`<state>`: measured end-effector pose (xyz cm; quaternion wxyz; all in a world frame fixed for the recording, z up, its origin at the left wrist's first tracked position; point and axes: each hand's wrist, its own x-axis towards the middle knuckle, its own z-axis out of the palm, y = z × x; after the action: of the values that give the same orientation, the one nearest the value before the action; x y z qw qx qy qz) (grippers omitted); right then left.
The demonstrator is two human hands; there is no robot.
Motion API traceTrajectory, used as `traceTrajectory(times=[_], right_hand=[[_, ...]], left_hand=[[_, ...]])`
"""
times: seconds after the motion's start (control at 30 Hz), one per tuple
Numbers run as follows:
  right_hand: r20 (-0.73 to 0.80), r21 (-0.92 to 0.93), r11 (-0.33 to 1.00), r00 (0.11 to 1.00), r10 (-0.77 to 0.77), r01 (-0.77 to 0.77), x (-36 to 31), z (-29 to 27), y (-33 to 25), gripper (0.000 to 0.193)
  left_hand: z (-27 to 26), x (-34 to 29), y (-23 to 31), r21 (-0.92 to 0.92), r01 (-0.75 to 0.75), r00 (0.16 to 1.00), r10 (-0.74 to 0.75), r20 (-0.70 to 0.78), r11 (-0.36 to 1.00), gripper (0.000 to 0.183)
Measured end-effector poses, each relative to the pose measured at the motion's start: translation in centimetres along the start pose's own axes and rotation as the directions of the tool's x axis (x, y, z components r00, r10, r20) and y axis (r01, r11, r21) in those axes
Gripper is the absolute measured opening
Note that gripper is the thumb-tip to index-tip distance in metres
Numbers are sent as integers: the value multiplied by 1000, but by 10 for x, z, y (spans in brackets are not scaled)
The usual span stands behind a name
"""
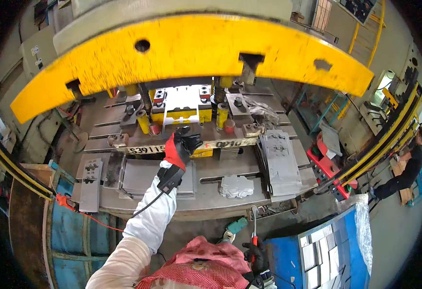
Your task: Operating an industrial press machine to shape metal sheets and placing finished parts in a bin.
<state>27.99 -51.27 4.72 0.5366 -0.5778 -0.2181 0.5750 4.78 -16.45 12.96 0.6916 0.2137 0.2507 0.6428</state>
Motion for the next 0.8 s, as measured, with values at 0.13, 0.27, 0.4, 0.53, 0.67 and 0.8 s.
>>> traceTrajectory(times=[0.13, 0.27, 0.4, 0.53, 0.67, 0.8], right_hand=[[-41, 80, 997, 999, 5, -1, -3, 1, 10, 36], [1, 4, 999, 999, 45, -45, -4, -7, 15, 43], [39, 9, 999, 998, 46, -46, -7, -2, 8, 46], [124, -54, 999, 992, 1, 6, -3, 3, -9, 50], [345, -82, 977, 925, -158, 197, 24, 39, -62, 57], [540, -215, 894, 810, -227, 393, 85, 112, -147, 62]], left_hand=[[4, 1, 0, -84, 25, 1000, -26, -6, 996, 34], [-8, 10, -3, -52, 73, 996, -70, 48, 996, 52], [-19, 13, -2, -118, 69, 989, -53, 135, 991, 44], [-13, 14, -2, -13, 12, 992, -10, 124, 1000, 36], [-17, 14, -5, -43, 14, 991, -9, 131, 999, 38], [-12, 6, -3, -34, 31, 994, -27, 101, 999, 37]])
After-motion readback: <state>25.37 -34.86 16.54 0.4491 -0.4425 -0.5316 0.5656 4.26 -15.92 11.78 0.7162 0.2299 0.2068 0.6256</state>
